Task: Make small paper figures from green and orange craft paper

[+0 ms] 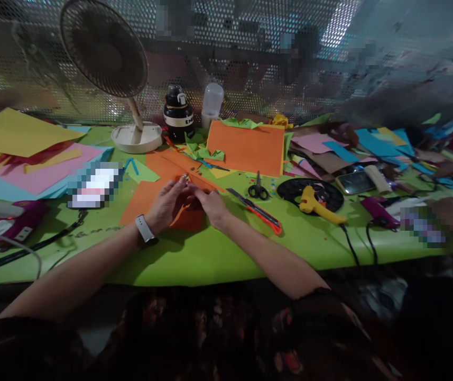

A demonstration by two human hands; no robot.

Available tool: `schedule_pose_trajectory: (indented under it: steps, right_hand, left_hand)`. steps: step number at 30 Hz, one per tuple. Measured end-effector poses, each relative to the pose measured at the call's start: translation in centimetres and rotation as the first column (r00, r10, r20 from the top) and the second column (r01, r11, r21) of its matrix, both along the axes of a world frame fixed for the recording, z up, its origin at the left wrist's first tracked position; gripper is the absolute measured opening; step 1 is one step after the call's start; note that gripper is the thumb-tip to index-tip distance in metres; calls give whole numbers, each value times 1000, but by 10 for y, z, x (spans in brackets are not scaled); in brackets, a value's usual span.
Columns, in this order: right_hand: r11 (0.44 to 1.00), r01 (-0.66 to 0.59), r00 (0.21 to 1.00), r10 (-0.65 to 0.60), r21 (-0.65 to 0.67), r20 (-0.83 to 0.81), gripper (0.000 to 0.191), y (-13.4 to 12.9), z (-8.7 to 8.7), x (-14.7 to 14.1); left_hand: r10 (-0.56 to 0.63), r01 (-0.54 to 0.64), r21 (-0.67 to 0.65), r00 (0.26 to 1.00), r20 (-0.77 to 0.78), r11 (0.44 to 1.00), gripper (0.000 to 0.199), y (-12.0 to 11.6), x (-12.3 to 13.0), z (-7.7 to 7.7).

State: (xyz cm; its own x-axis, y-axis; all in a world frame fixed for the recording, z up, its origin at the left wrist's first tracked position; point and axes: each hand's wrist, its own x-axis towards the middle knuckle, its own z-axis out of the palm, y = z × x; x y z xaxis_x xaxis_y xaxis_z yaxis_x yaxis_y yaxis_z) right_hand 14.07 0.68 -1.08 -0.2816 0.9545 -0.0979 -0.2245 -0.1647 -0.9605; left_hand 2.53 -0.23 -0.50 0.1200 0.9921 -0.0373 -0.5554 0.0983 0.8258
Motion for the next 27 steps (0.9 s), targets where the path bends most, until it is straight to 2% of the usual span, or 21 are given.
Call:
schedule_pose_trajectory:
  steps: [3, 5, 7, 8, 9, 10, 11, 12, 14, 15, 17, 20, 23, 25, 27]
  right_hand:
    - [997, -77, 996, 78, -17, 39, 37, -4, -1, -1]
    - [978, -204, 976, 206, -38, 75, 34, -4, -1, 3]
    - [918, -394, 904, 394, -34, 167, 29, 3, 0, 15]
    - [882, -470, 856, 459, -8, 238, 28, 7, 0, 22]
    - [857, -513, 817, 474, 40, 328, 27, 13, 2, 30]
    - [858, -493, 816, 400, 141, 418, 25, 18, 3, 38]
    - [865, -414, 839, 243, 282, 486, 25, 23, 6, 45]
    - [843, -323, 855, 65, 430, 514, 28, 27, 9, 51]
    - [715, -222, 854, -185, 662, 487, 40, 31, 14, 56]
    - [643, -231, 850, -232, 730, 473, 46, 31, 17, 56]
    - [521, -316, 848, -221, 793, 482, 49, 27, 19, 53]
    - [401, -424, 838, -167, 812, 519, 33, 20, 16, 45]
    - [373, -432, 838, -171, 821, 518, 25, 16, 11, 41]
    - [405, -407, 839, -188, 819, 510, 24, 14, 9, 39]
    - [467, -381, 842, -180, 798, 508, 22, 12, 8, 39]
  left_hand:
    - [40, -38, 54, 999, -32, 998, 31, 3, -4, 0]
    - [47, -44, 47, 997, -61, 998, 31, 7, -10, 3]
    - [73, -72, 11, 994, -83, 997, 24, 12, -19, 9]
    - [101, -100, 20, 993, -62, 995, 20, 15, -24, 12]
    - [80, -79, 25, 996, -49, 997, 17, 18, -29, 15]
    - [60, -59, 16, 997, -58, 998, 15, 20, -35, 17]
    - [25, -25, 4, 996, -81, 1000, 14, 23, -40, 19]
    - [-9, 8, -11, 994, -109, 1000, 14, 25, -44, 20]
    - [-50, 40, -64, 984, -171, 997, 17, 28, -51, 19]
    - [-63, 46, -90, 977, -202, 995, 18, 29, -53, 18]
    - [-92, 57, -138, 961, -261, 989, 21, 31, -56, 14]
    - [-119, 76, -146, 944, -309, 986, 24, 32, -56, 8]
    - [-124, 86, -130, 939, -322, 988, 24, 33, -56, 5]
    - [-132, 93, -132, 937, -324, 987, 26, 32, -56, 5]
    - [-129, 94, -123, 937, -326, 988, 27, 32, -55, 5]
